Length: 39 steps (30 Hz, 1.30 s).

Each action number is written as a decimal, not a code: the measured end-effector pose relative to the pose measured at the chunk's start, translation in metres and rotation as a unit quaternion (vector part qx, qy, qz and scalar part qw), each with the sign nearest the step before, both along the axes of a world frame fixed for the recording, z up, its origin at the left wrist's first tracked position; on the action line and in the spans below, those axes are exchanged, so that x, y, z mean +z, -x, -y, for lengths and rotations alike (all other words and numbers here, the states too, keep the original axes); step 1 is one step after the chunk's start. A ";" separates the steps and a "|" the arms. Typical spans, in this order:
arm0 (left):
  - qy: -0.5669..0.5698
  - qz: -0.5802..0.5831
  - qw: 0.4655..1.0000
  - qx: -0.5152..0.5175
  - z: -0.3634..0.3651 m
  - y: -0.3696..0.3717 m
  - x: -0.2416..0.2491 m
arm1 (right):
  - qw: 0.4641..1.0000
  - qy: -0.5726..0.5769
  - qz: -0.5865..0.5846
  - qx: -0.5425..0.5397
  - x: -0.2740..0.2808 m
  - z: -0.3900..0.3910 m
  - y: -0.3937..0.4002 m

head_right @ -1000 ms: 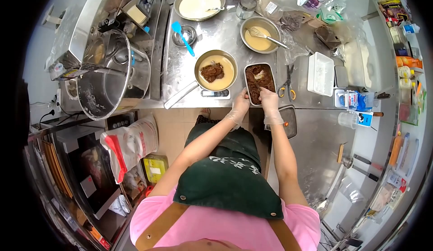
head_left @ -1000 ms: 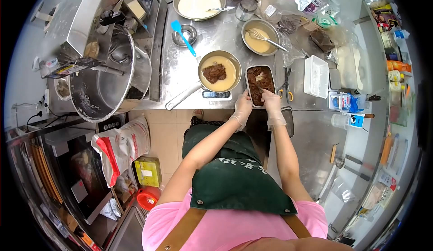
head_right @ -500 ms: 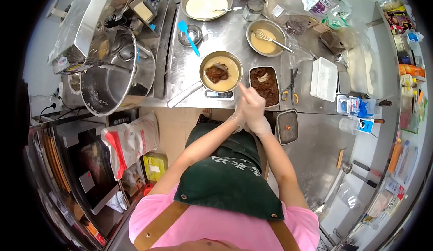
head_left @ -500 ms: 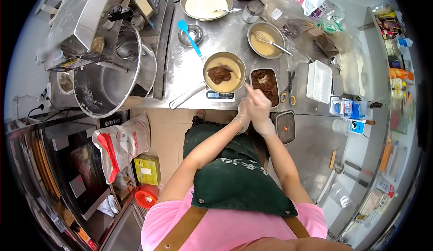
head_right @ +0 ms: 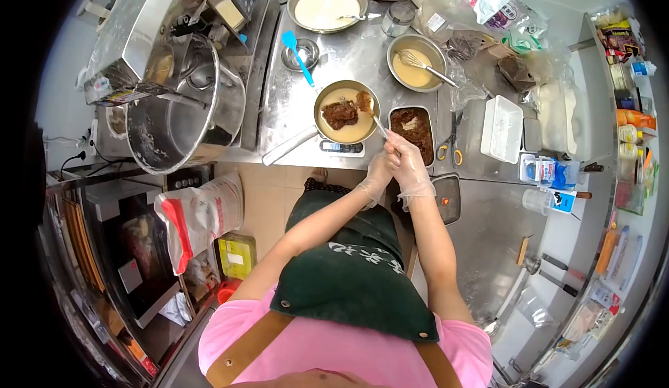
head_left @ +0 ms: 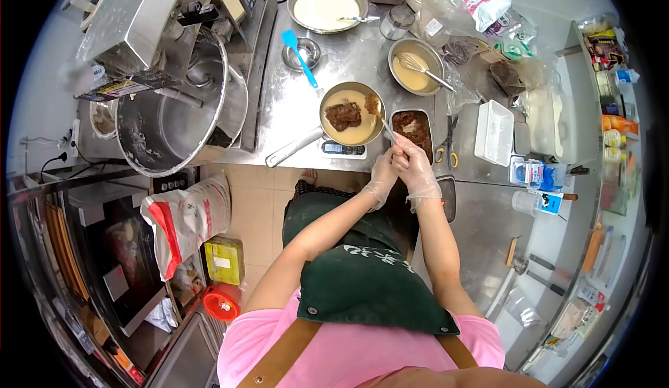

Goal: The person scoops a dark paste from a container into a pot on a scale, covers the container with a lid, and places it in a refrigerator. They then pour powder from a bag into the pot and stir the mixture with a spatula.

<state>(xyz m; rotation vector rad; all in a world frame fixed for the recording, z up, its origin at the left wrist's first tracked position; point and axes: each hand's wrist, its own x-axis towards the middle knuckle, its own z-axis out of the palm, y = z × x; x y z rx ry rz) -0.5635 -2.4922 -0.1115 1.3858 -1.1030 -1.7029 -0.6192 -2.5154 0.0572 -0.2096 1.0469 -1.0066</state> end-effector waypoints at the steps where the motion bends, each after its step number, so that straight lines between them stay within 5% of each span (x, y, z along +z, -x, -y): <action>1: 0.006 0.036 0.999 0.002 -0.001 -0.007 0.024 | 1.000 0.014 0.003 -0.007 0.006 -0.001 0.002; 5: -0.009 0.162 0.987 -0.015 -0.004 -0.012 0.050 | 0.998 0.065 -0.013 -0.014 0.025 -0.014 0.020; 18: -0.044 0.155 0.986 -0.037 -0.010 -0.009 0.044 | 0.994 0.033 -0.028 -0.103 0.025 -0.049 0.053; 24: -0.060 0.151 0.986 -0.033 -0.026 -0.029 0.084 | 0.971 0.094 -0.167 -0.145 0.015 -0.065 0.064; 39: 0.222 0.133 0.949 -0.181 -0.045 -0.042 0.139 | 0.955 0.038 -0.270 -0.119 -0.001 -0.098 0.071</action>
